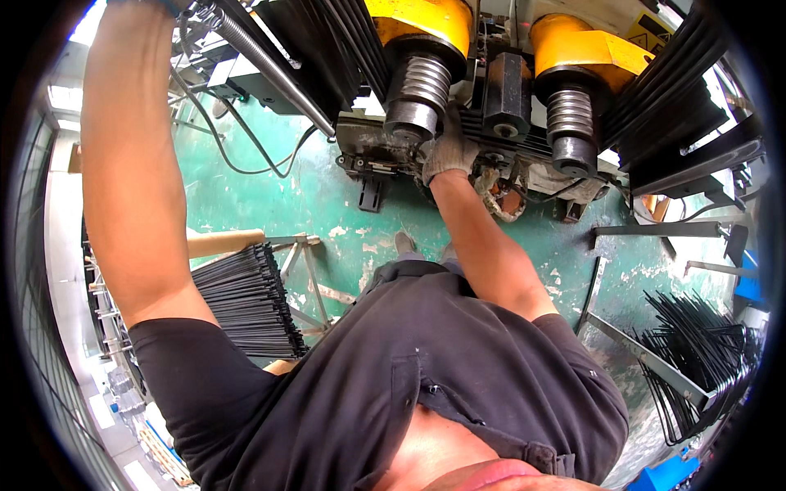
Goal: The person moves long black metal rods from a storage rack and feeds them into the rollers of a processing machine.
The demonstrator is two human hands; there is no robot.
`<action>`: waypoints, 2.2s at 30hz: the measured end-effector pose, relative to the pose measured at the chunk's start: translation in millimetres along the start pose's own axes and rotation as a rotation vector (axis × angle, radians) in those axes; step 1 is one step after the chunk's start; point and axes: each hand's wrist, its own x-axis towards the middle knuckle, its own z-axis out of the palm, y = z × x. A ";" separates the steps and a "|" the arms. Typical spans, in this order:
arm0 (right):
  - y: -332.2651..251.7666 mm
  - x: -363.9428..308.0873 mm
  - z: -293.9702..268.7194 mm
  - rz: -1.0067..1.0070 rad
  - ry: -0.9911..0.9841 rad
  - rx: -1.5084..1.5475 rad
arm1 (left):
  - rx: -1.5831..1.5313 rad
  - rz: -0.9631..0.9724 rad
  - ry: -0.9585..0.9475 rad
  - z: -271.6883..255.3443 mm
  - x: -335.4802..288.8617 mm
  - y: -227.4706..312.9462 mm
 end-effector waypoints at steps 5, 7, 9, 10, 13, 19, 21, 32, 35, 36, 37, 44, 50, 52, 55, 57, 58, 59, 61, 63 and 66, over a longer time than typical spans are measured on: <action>-22.2 -19.5 29.2 -0.030 0.051 0.117 | 0.072 0.116 0.018 -4.7 -5.3 -7.2; -32.7 -41.4 44.7 -0.008 0.056 0.183 | 0.120 0.172 0.027 -14.1 -8.6 -11.8; -25.4 -64.8 30.6 -0.013 0.141 0.081 | 0.187 0.232 0.041 -31.8 -17.3 -14.7; -21.0 -78.7 17.5 0.006 0.114 0.025 | 0.221 0.258 0.051 -40.8 -24.9 -17.1; -32.1 -132.1 -26.7 -0.003 -0.047 -0.191 | 0.366 0.549 0.104 -91.8 -60.1 -29.0; -46.9 -201.0 -78.2 -0.188 -0.261 -0.562 | 0.459 0.175 0.319 -158.2 -217.6 14.7; -30.9 -221.9 -79.8 -0.193 -0.367 -0.632 | -0.203 -0.465 0.492 -200.4 -273.8 52.3; 101.9 -417.4 16.0 0.168 -0.923 -0.738 | -0.120 -0.491 1.291 -377.4 -605.0 136.1; 148.3 -463.7 30.6 0.124 -1.136 -0.742 | -0.186 -0.525 1.656 -396.0 -645.7 200.3; 150.9 -494.1 40.6 0.114 -1.180 -0.848 | -0.117 -0.544 1.723 -397.8 -662.4 219.6; 158.7 -520.4 51.8 -0.071 -1.235 -0.942 | 0.012 -0.539 1.765 -398.8 -687.8 231.6; 209.8 -706.4 103.4 0.185 -1.695 -0.753 | 0.292 -0.382 2.086 -422.5 -771.7 342.5; 212.2 -886.7 161.0 0.079 -1.999 -0.455 | 0.341 -0.047 2.218 -474.8 -841.6 425.2; 199.3 -959.9 179.0 -0.064 -2.132 -0.481 | 0.338 0.039 2.224 -493.9 -860.5 463.6; 169.9 -1092.3 202.4 -0.306 -2.324 -0.310 | 0.335 0.189 2.249 -506.5 -897.2 526.7; 102.2 -1177.1 231.9 -0.640 -2.413 -0.119 | 0.325 0.341 2.170 -517.4 -910.5 569.9; 84.3 -1208.7 229.2 -0.735 -2.442 -0.033 | 0.416 0.307 2.214 -521.6 -907.3 584.2; 41.6 -1226.4 241.8 -0.868 -2.423 0.081 | 0.273 0.451 2.170 -541.5 -947.7 607.0; 0.7 -1251.4 191.1 -0.824 -2.433 0.293 | 0.277 0.383 2.214 -543.5 -982.0 624.5; -24.3 -1243.4 130.6 -0.579 -2.417 0.557 | 0.034 0.417 2.262 -541.3 -1028.1 656.0; -37.2 -1209.0 16.0 -0.160 -2.308 0.993 | -0.016 0.567 2.376 -491.8 -1039.7 657.7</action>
